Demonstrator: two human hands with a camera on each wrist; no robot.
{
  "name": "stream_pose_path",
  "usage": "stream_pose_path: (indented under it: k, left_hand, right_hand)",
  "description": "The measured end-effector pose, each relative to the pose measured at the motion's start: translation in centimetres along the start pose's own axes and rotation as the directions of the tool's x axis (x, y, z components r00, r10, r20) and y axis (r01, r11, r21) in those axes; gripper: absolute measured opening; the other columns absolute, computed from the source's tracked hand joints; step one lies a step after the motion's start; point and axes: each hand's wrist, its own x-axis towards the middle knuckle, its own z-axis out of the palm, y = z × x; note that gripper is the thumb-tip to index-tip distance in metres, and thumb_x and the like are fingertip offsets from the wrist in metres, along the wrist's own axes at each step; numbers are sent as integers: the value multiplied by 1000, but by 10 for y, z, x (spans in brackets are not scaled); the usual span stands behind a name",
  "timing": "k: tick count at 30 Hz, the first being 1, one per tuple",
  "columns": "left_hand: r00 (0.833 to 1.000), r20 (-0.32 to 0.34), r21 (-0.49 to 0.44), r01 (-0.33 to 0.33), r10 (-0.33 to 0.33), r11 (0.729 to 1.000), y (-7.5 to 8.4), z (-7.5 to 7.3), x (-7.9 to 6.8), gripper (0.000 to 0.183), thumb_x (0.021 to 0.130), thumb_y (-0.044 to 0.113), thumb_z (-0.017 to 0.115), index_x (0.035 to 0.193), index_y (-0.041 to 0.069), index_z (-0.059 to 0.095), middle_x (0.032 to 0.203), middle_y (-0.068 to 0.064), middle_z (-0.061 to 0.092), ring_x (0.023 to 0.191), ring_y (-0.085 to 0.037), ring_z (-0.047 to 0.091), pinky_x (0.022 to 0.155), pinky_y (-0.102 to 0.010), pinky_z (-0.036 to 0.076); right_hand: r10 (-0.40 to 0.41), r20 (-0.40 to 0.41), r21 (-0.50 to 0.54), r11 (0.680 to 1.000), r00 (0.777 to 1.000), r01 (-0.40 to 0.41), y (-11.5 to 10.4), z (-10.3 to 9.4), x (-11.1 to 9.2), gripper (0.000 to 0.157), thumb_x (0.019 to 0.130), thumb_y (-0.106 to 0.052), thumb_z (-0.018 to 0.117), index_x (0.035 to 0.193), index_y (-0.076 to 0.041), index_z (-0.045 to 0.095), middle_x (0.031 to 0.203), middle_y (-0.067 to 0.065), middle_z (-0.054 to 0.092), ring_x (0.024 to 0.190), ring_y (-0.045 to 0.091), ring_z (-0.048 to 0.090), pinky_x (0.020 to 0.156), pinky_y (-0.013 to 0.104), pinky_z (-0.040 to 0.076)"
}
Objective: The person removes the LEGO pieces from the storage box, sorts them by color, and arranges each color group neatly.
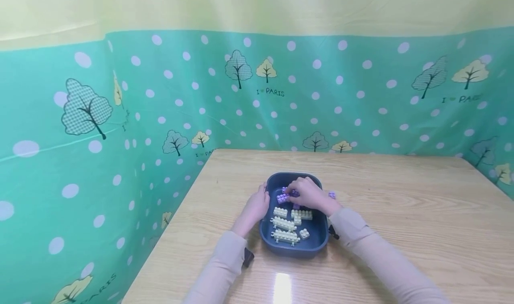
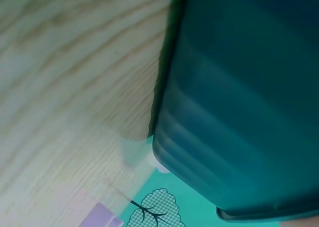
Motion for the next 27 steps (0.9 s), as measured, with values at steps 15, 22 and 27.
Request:
stream_pose_path:
  k: [15, 22, 27]
  left_hand:
    - [1000, 14, -16, 10, -9, 1000, 4, 3, 3, 44, 100, 15, 34, 140, -3, 34, 113, -33, 60, 96, -40, 63, 81, -48, 54]
    - [1000, 10, -54, 4, -4, 999, 2, 4, 4, 44, 100, 13, 34, 140, -5, 33, 117, -34, 57, 96, -41, 63, 80, -47, 55]
    - [1000, 12, -71, 8, -7, 997, -1, 3, 1, 45, 100, 12, 35, 140, -6, 32, 123, -35, 53, 103, -42, 60, 86, -49, 53]
  right_hand:
    - [-2, -83, 151, 988, 997, 14, 4, -26, -7, 22, 83, -13, 70, 104, -4, 70, 99, 8, 71, 93, 21, 66, 85, 36, 55]
    - [4, -129, 152, 988, 992, 15, 13, -38, -15, 23, 83, -13, 70, 104, -3, 69, 100, 10, 71, 93, 23, 67, 86, 38, 55]
    - [16, -183, 158, 987, 983, 13, 20, -44, -23, 21, 83, -13, 70, 102, -4, 70, 98, 10, 71, 91, 23, 67, 86, 39, 55]
